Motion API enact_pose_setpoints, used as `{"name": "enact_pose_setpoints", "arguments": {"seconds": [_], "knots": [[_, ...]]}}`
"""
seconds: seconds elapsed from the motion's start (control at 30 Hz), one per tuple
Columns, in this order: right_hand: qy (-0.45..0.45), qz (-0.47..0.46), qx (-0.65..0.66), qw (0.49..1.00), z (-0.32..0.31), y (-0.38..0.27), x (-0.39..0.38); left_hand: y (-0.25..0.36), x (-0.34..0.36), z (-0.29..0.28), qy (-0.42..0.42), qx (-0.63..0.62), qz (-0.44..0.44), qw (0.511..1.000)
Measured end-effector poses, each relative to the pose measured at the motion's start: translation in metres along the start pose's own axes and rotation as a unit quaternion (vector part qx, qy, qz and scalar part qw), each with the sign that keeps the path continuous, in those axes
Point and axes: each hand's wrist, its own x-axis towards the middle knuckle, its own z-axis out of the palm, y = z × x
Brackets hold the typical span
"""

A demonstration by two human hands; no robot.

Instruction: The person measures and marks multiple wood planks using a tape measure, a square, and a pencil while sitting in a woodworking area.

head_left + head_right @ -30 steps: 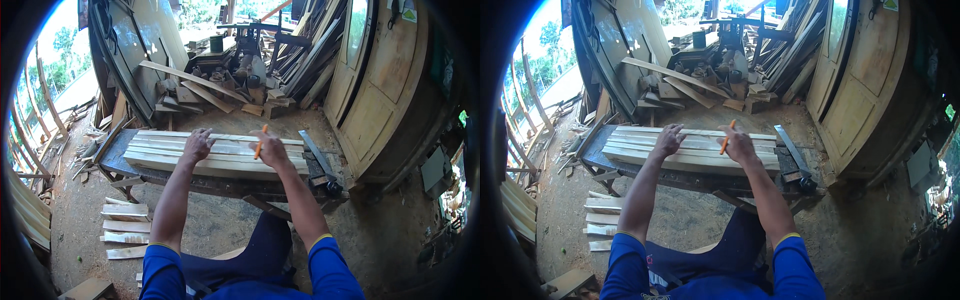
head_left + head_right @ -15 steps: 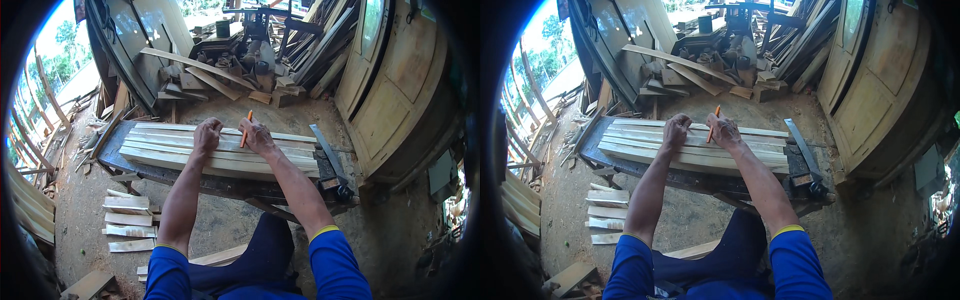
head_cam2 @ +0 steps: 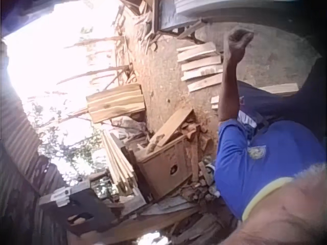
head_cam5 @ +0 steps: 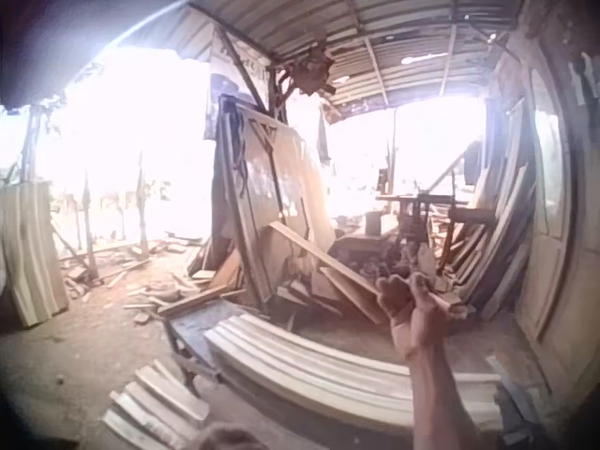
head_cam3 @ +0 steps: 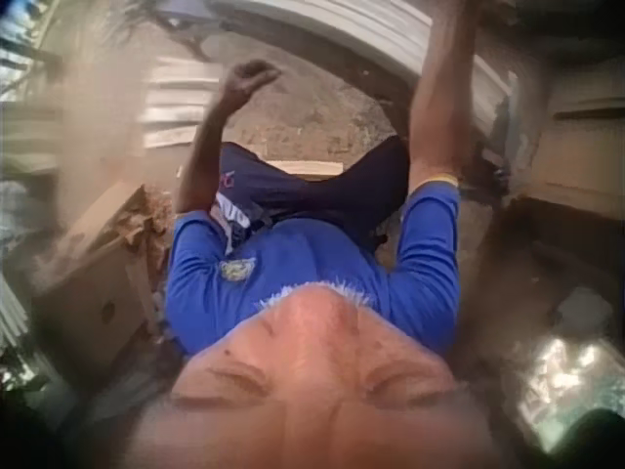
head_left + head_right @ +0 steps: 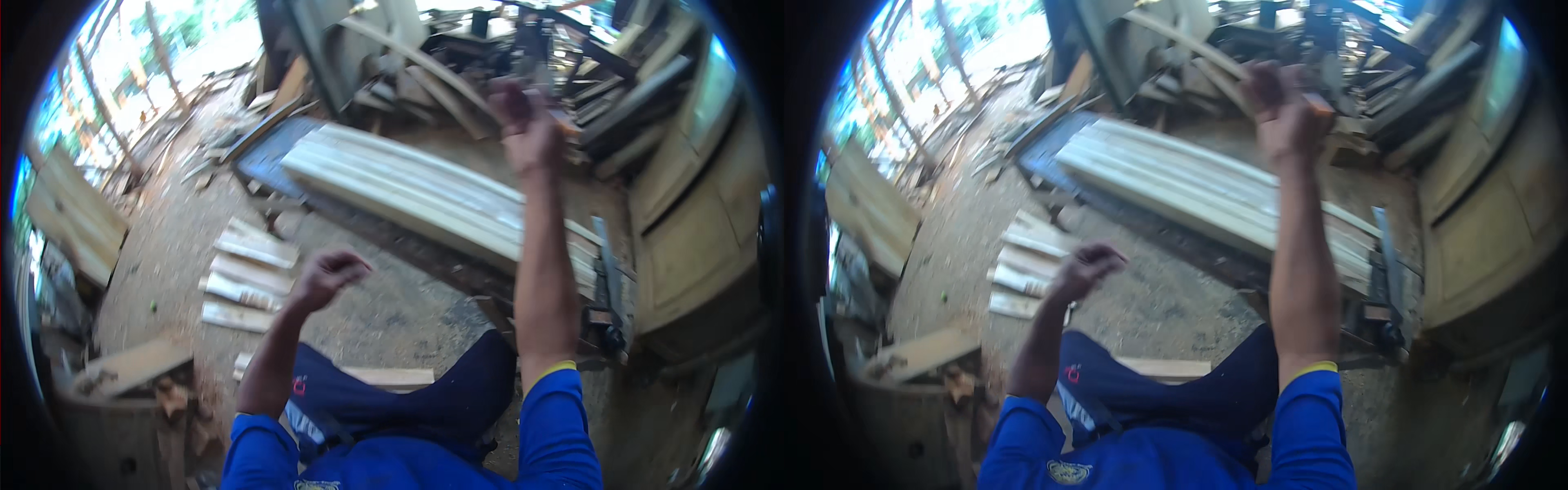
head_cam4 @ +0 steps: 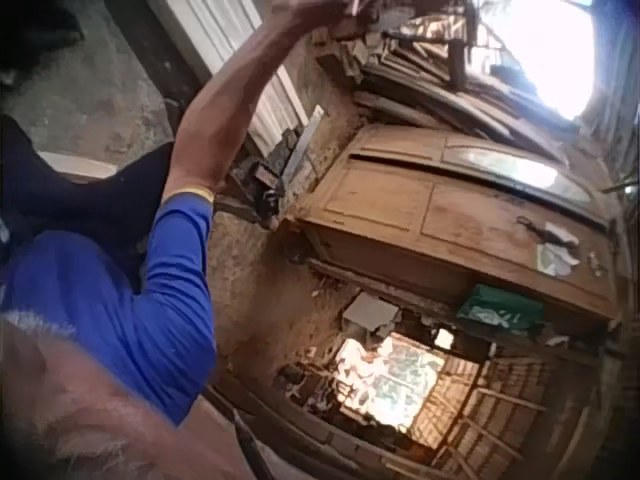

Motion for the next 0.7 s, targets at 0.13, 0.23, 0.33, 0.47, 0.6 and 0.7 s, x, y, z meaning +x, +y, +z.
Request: {"name": "enact_pose_setpoints", "arguments": {"seconds": [0.13, 0.23, 0.33, 0.47, 0.6, 0.7], "knots": [[-0.161, 0.014, -0.199, 0.967, 0.007, 0.037, -0.096, -0.112, -0.137, 0.038, -0.263, 0.384, -0.059, 0.883], [-0.228, 0.234, -0.478, 0.815, 0.005, 0.148, -0.235, -0.161, -0.232, 0.043, -0.191, 0.335, -0.092, 0.918], [-0.393, 0.425, -0.62, 0.53, -0.105, 0.254, -0.364, -0.157, -0.275, 0.059, -0.003, 0.321, -0.095, 0.942], [-0.49, 0.47, -0.644, 0.353, -0.155, 0.305, -0.478, -0.146, -0.289, 0.066, 0.099, 0.344, -0.11, 0.927], [-0.507, 0.445, -0.621, 0.4, -0.183, 0.322, -0.517, -0.145, -0.303, 0.06, 0.098, 0.358, -0.109, 0.922], [-0.495, 0.494, -0.57, 0.432, -0.203, 0.328, -0.503, -0.148, -0.304, 0.051, 0.106, 0.374, -0.112, 0.915]]}}
